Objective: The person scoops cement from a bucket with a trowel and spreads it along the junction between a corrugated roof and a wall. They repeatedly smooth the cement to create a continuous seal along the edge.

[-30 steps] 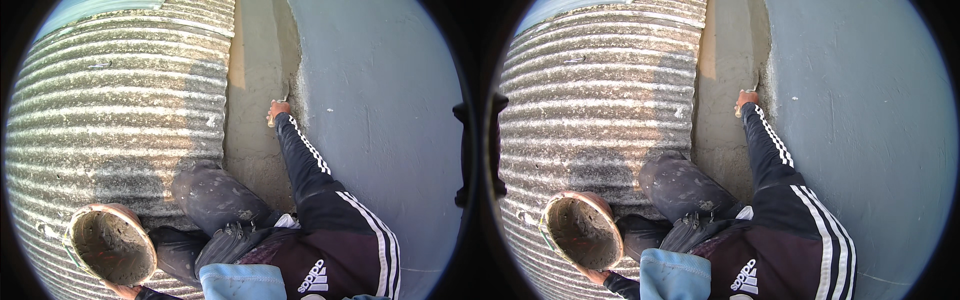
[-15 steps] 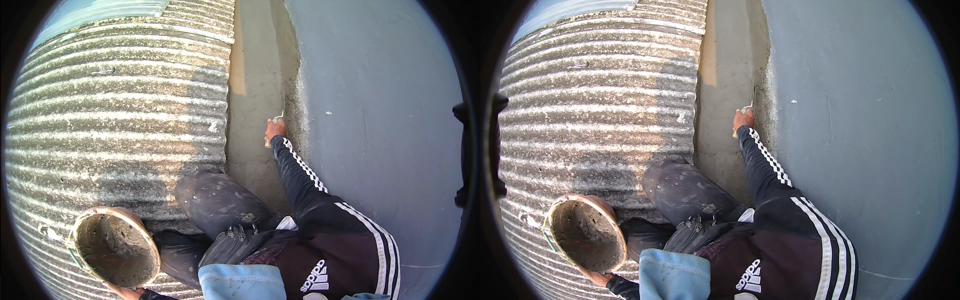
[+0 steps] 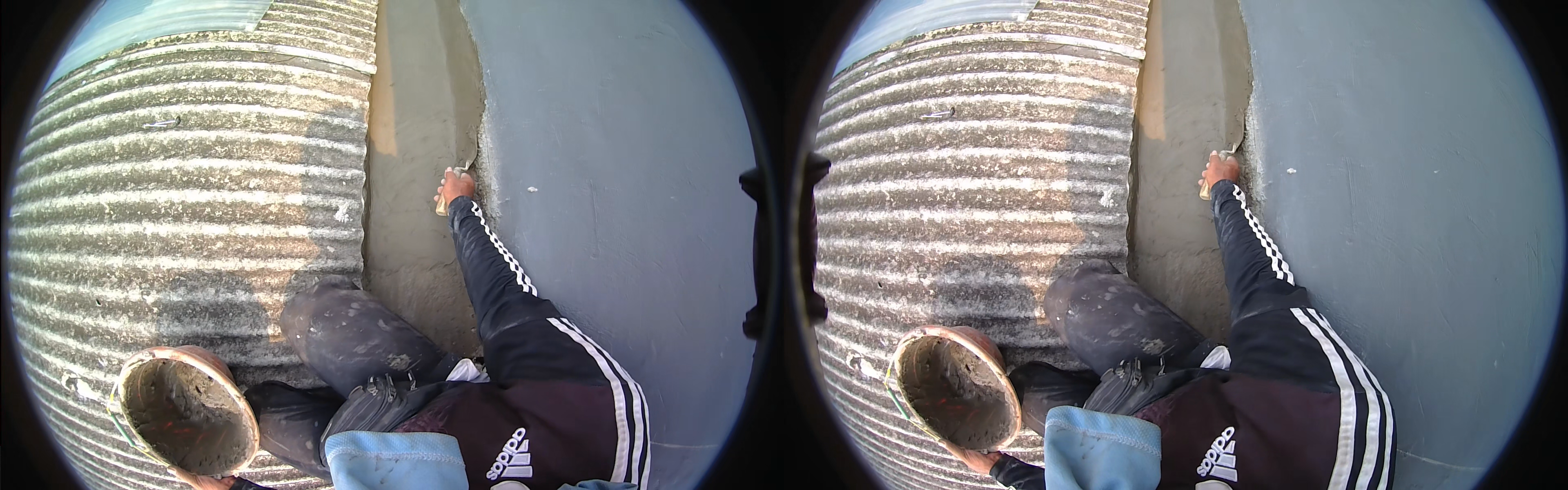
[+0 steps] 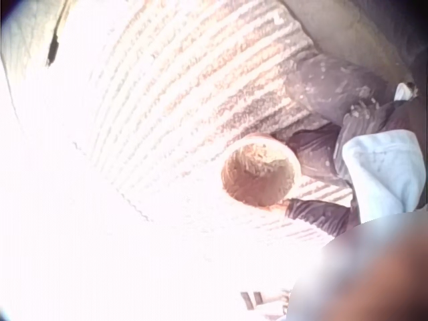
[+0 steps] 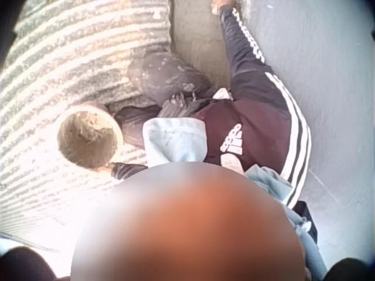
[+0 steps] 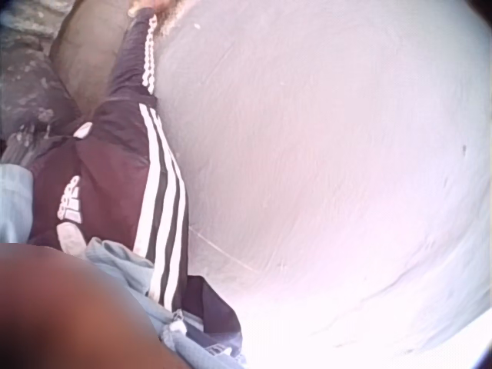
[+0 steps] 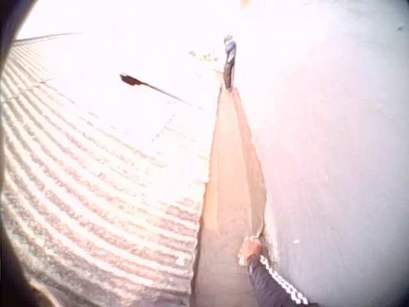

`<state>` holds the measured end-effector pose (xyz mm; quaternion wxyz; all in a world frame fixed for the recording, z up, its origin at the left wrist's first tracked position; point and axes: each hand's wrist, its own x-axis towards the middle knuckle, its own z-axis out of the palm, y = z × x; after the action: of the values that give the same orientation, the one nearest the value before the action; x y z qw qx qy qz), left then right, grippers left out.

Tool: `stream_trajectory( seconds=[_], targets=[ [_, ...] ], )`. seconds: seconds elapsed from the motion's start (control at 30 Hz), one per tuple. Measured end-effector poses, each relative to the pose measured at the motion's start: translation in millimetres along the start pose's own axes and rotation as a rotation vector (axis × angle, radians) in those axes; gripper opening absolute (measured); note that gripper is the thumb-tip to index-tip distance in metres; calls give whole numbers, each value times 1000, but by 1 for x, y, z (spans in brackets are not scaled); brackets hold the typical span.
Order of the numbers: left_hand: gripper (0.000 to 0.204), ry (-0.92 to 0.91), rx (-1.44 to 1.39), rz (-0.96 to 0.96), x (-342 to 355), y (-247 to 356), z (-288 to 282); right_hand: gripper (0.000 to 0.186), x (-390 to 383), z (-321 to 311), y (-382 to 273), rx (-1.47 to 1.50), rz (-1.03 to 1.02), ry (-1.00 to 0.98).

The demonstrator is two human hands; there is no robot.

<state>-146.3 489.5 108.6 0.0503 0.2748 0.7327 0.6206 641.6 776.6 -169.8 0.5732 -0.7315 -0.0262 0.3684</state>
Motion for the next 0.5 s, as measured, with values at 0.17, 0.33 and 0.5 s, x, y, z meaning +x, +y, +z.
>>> stream_trajectory(
  seconds=[0.17,0.33,0.5],
  targets=[
    [52,7,-20,-26,2,-4,-9,18,-40,-21,30,89,61,-60],
    [53,21,-29,-22,6,-2,5,18,-45,-18,23,-67,90,-96],
    [53,38,-27,-56,-1,7,12,27,-13,3,-15,-29,-4,44]
  ],
)
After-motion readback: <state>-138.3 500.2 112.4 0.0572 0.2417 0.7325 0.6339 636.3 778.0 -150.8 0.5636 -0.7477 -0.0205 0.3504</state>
